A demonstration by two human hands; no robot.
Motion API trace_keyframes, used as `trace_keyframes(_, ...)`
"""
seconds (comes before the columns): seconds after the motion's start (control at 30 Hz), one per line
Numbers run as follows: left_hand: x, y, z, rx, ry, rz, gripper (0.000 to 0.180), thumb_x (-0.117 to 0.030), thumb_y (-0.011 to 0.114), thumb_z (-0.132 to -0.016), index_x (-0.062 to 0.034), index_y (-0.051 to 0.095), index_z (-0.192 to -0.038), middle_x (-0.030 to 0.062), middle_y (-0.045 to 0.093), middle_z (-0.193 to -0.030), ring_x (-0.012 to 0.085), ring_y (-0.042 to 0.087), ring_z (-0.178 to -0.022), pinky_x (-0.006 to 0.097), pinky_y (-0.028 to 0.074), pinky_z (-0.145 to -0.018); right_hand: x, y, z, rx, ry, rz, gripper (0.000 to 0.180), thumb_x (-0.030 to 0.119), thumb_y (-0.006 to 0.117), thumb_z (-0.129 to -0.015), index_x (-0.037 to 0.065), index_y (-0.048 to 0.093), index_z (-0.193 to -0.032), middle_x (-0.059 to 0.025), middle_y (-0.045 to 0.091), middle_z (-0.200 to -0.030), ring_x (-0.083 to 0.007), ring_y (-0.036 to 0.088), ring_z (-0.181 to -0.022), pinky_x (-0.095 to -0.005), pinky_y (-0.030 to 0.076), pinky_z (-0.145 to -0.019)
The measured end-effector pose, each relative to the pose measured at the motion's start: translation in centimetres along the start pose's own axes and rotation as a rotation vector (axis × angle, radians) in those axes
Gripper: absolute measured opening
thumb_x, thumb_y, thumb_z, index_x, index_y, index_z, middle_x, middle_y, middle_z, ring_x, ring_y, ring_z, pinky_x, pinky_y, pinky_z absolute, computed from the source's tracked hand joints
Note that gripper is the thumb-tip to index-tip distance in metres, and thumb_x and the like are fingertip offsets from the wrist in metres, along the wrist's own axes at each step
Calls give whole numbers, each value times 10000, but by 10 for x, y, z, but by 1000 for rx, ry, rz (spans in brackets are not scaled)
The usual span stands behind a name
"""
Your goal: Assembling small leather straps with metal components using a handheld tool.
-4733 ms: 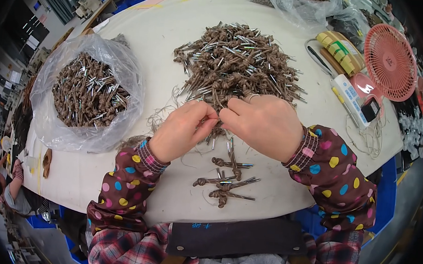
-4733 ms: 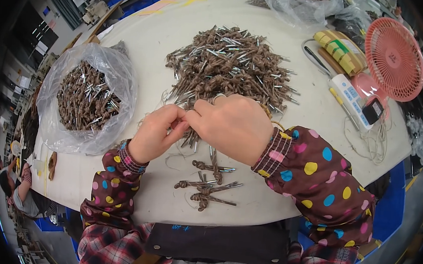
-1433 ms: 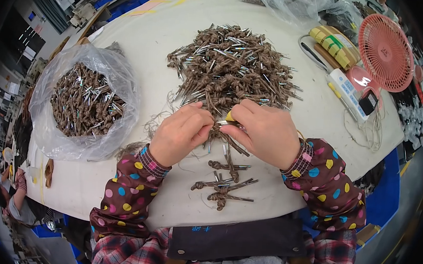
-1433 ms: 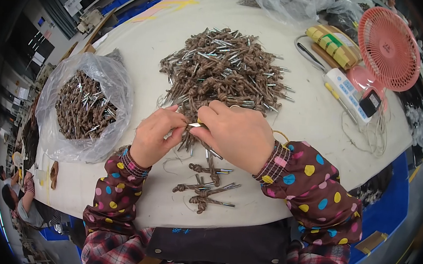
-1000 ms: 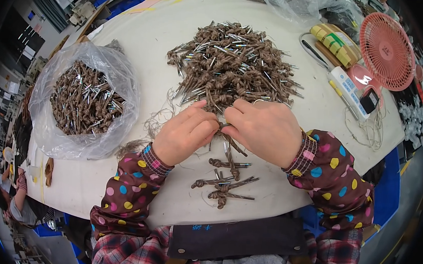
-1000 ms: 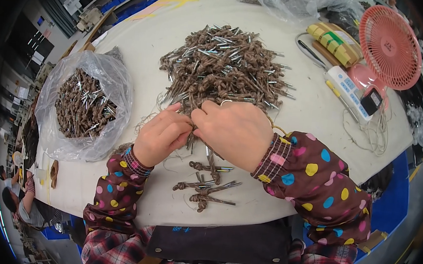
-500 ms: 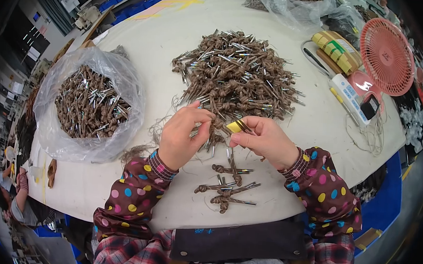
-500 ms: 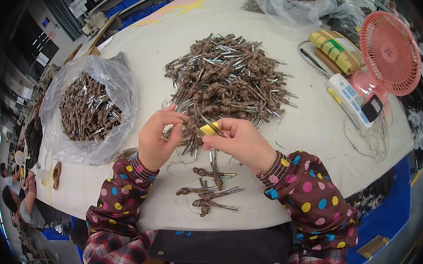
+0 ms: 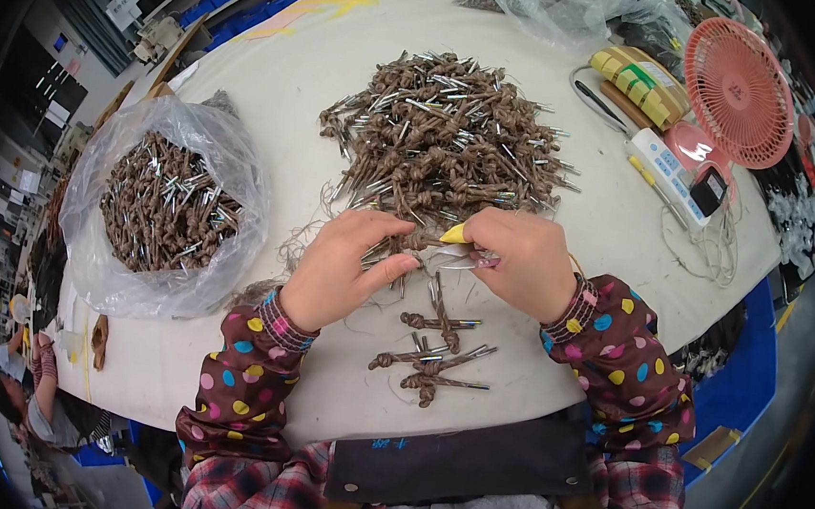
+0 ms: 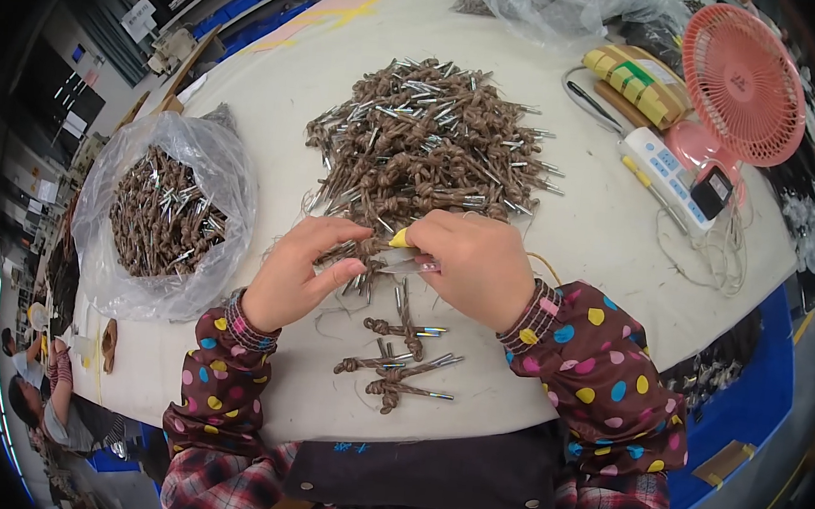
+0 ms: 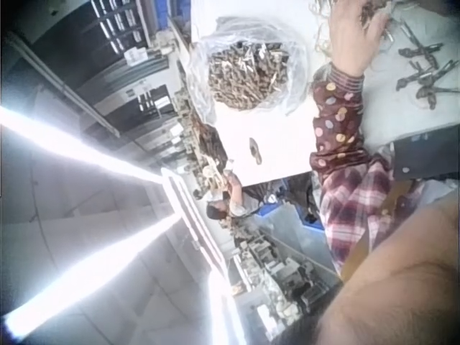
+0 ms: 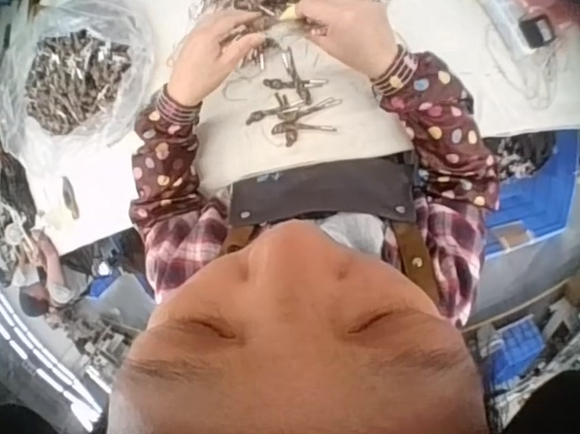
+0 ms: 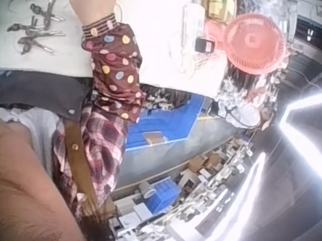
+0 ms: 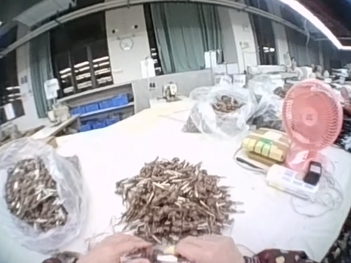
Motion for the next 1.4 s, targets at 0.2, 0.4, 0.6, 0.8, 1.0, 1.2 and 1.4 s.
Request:
trace_keyframes(0.2, -1, 14, -2, -2, -35, 62, 267, -247, 646, -820, -38, 666, -986, 119, 658, -880, 291, 590, -838, 379, 441, -804, 13, 4, 3, 2, -125, 178, 237, 104, 698, -639, 125, 556, -828, 7, 547, -747, -188, 572, -654, -303, 453, -544)
trace_keyframes(0.4, -6, 10, 1, -132, 56, 49, 209, -154, 668, -800, -68, 684, -990, 78, 676, -843, 253, 637, -772, 335, 494, -754, 11, 5, 2, 3, -59, 53, 207, 93, 678, -659, 115, 560, -828, 3, 555, -750, -200, 572, -650, -307, 454, -549)
trace_keyframes(0.6, 2, 9, 3, 91, -87, 356, 110, -99, 664, -815, -44, 684, -908, 64, 687, -799, 131, 666, -704, 231, 515, -615, 1, 6, 0, 47, -48, -118, 232, -5, 698, -607, 80, 600, -799, -40, 599, -731, -219, 594, -641, -294, 460, -540)
trace_keyframes(0.8, 9, 29, 9, 237, -132, 1009, 76, -76, 549, -909, 1, 549, -914, 77, 663, -862, 127, 645, -795, 239, 504, -709, 2, 9, -1, 133, -7, -314, 192, -7, 713, -644, 59, 633, -805, -48, 622, -737, -212, 600, -642, -279, 452, -517)
trace_keyframes(1.0, 18, 44, 12, 180, -162, 1093, 107, -121, 483, -952, -21, 505, -921, 58, 623, -859, 99, 578, -813, 246, 460, -758, 1, 8, 0, 74, -28, -256, 224, 55, 730, -687, 70, 632, -888, -45, 625, -816, -210, 605, -664, -273, 459, -533)
trace_keyframes(1.2, 21, 42, 8, -23, -180, 815, 99, -117, 477, -954, -28, 507, -919, 43, 612, -844, 88, 561, -816, 233, 443, -759, 11, -9, 0, -13, 255, -256, 328, 354, 674, -783, 85, 554, -927, -29, 542, -833, -245, 570, -623, -313, 453, -522)
trace_keyframes(1.4, 25, 45, 12, -86, -277, 667, 121, -139, 539, -926, -19, 546, -915, 31, 611, -822, 97, 561, -777, 241, 451, -716, 17, 7, 8, 89, 168, -89, 284, 347, 648, -808, 86, 538, -816, -34, 523, -757, -224, 550, -588, -315, 423, -488)
Point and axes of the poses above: each hand's wrist, its own z-axis away from the middle knuckle, its own y-axis out of the palm, x = y × z, the point moved 4 cm from there along -z, towards the middle knuckle
